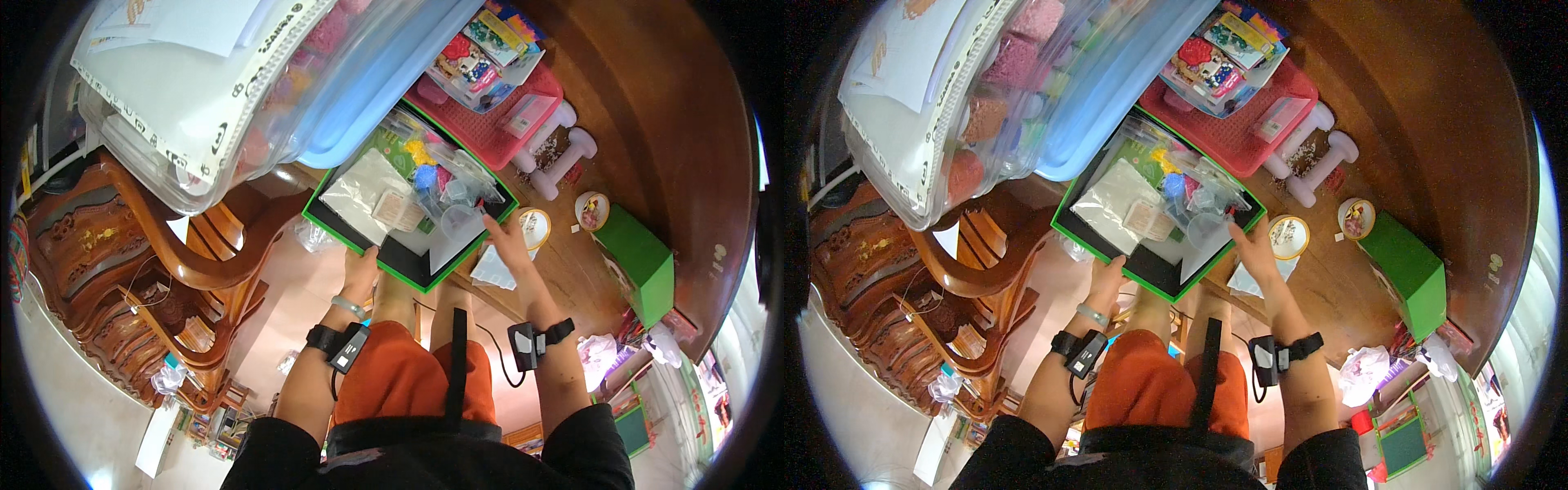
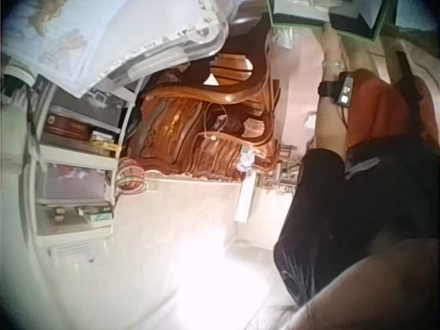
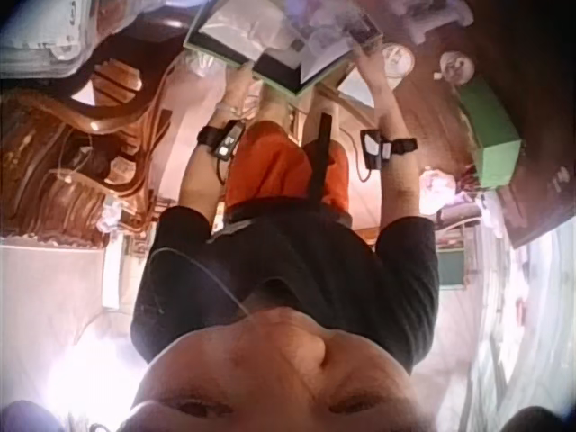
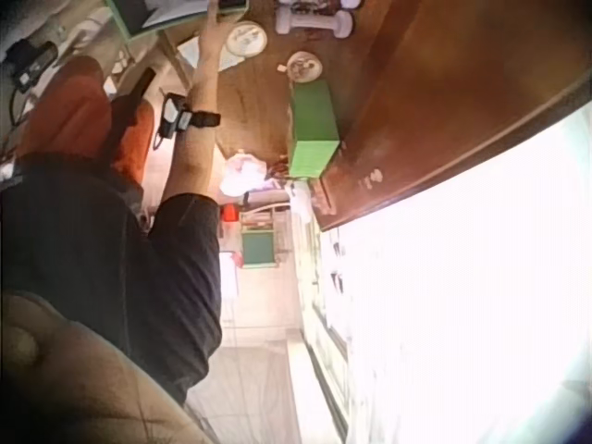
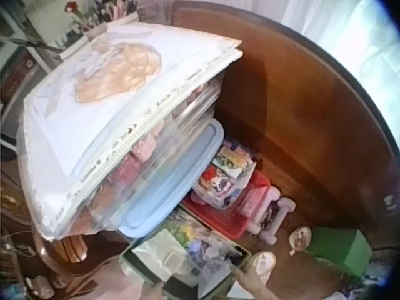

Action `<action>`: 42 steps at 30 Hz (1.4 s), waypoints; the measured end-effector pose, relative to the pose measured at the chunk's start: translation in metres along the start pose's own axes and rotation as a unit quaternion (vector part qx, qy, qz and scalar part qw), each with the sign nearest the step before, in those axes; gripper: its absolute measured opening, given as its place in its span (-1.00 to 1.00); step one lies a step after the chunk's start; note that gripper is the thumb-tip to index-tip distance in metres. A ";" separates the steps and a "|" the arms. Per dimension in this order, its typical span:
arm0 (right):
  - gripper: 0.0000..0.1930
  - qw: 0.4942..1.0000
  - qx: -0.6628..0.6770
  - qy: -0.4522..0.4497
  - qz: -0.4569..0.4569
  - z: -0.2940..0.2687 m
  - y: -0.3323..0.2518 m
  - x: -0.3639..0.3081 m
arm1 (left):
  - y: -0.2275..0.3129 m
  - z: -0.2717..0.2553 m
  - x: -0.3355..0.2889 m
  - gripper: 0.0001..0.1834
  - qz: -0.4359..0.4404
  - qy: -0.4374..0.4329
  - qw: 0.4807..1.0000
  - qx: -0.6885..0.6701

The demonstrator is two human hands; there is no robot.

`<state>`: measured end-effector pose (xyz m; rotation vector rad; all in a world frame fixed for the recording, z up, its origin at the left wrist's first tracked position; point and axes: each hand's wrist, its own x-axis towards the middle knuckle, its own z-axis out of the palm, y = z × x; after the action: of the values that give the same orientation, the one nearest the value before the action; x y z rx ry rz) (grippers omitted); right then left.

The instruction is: The person organizes craft supplies on a wooden table, handling a pink pencil case, a green box, papers, and small white beads. They place items into containers and sweep scattered beads into a small bowl.

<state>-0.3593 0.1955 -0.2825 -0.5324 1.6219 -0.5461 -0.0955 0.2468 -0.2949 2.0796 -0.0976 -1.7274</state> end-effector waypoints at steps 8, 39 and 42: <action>-0.53 0.971 0.114 0.053 0.202 0.019 0.024 -0.040 | -0.018 -0.044 0.014 -0.60 0.095 0.017 0.978 0.186; -0.85 0.993 -0.051 -0.042 0.094 0.134 0.074 -0.080 | 0.052 -0.074 0.004 -0.29 0.282 0.137 0.903 0.294; -0.83 0.994 -0.040 -0.041 0.095 0.134 0.075 -0.077 | 0.043 -0.054 -0.015 -0.36 0.081 0.081 0.985 0.128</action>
<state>-0.2199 0.2960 -0.2842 -0.4481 1.6008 -0.3140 -0.0378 0.2277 -0.2582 2.3136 -0.4493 -1.5101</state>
